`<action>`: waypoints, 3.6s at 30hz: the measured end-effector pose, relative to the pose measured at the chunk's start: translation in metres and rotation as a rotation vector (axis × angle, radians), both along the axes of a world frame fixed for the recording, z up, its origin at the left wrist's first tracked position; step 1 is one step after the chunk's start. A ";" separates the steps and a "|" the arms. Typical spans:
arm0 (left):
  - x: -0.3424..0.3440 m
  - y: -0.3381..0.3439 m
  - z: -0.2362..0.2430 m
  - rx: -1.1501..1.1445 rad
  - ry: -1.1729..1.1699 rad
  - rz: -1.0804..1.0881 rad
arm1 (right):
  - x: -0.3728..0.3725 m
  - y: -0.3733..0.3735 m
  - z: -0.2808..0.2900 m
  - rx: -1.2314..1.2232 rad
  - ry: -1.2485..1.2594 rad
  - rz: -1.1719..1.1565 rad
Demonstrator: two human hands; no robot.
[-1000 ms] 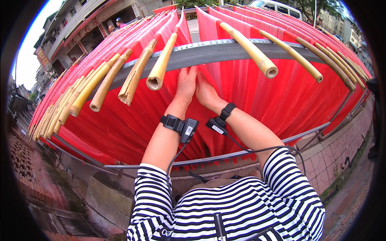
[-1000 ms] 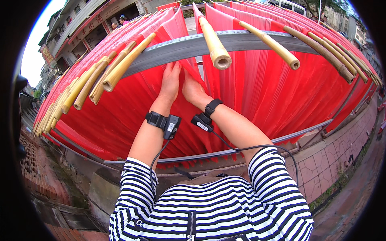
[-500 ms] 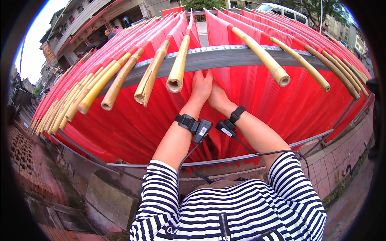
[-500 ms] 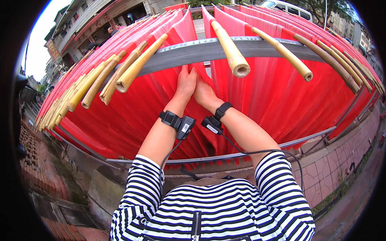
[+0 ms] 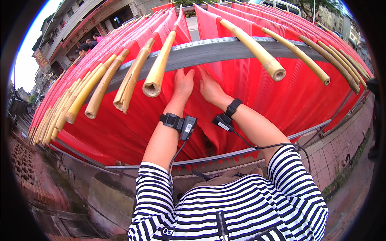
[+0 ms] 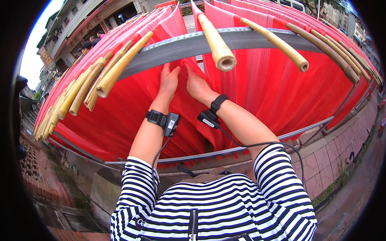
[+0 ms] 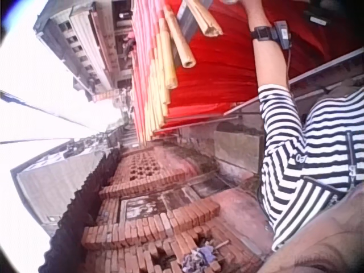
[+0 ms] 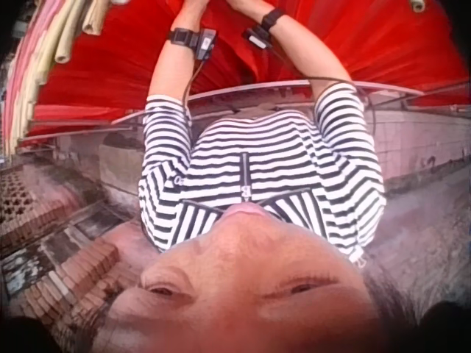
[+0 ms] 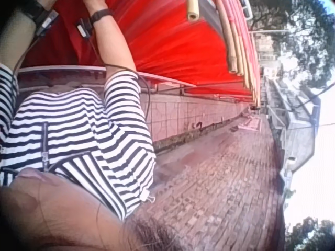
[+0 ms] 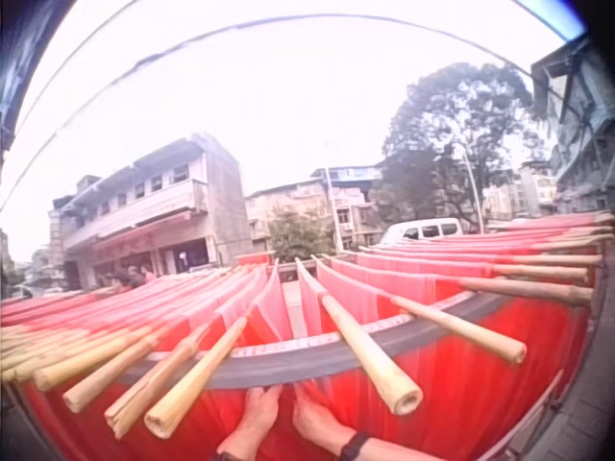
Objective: The person arranges red dried noodles hanging on a metal frame outdoors. They separate and align the strands by hand, then place cylindrical bamboo tubes along the top bar to hold sections in place.
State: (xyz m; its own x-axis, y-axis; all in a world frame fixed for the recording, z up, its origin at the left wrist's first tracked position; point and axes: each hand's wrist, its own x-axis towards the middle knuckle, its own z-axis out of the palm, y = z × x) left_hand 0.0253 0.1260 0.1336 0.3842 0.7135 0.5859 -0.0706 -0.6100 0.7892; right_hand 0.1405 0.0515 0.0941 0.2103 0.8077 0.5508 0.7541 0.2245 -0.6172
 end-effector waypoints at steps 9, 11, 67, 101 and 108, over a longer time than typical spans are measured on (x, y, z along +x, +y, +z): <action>-0.005 -0.004 -0.007 -0.092 0.014 -0.001 | 0.012 0.003 -0.022 0.243 -0.058 -0.052; -0.007 -0.006 -0.005 -0.101 0.005 0.002 | 0.012 0.004 -0.021 0.277 -0.082 -0.075; 0.012 -0.023 -0.015 -0.042 0.100 0.001 | -0.009 -0.007 -0.036 -0.253 -0.043 0.012; -0.022 -0.002 -0.048 0.348 0.474 0.023 | 0.016 0.010 -0.065 -0.040 0.051 0.004; -0.030 0.007 -0.052 0.482 0.604 -0.011 | 0.025 0.007 -0.064 -0.111 0.109 -0.016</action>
